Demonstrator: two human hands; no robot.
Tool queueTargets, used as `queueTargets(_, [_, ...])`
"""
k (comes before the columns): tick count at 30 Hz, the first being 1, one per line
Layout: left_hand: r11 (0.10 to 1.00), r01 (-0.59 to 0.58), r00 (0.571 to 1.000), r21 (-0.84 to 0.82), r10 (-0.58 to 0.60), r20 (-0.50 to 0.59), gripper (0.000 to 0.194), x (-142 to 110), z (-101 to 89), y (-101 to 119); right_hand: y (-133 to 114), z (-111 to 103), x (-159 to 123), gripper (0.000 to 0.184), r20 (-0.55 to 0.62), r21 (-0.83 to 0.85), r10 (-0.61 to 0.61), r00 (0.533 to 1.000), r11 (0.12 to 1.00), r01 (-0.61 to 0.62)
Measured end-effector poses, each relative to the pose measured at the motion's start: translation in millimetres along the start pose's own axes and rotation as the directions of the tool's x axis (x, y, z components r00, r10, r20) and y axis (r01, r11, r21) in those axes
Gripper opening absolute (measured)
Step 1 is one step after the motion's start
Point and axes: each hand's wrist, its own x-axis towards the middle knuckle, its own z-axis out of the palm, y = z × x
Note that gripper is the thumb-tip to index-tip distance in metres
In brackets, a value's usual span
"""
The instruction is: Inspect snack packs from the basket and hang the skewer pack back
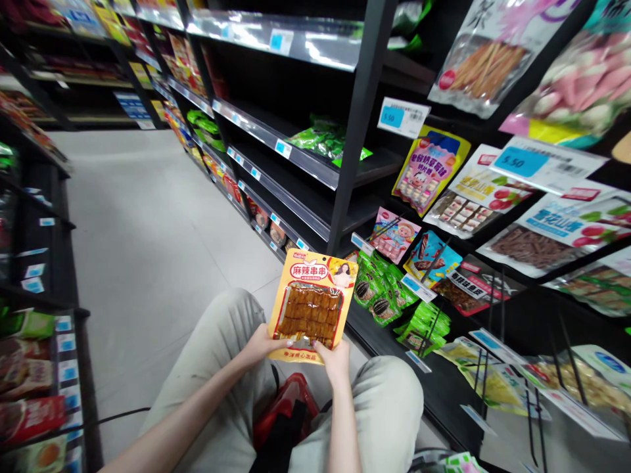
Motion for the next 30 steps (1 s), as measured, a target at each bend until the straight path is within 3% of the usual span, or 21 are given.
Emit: queueTargets(30, [1.0, 0.028, 1.0, -0.005, -0.028, -0.008, 0.039, -3.4, 3.6, 5.7, -5.7, -0.7, -1.8, 0.02, -0.044, -0.012, 0.004, 0.999, 1.0, -0.004])
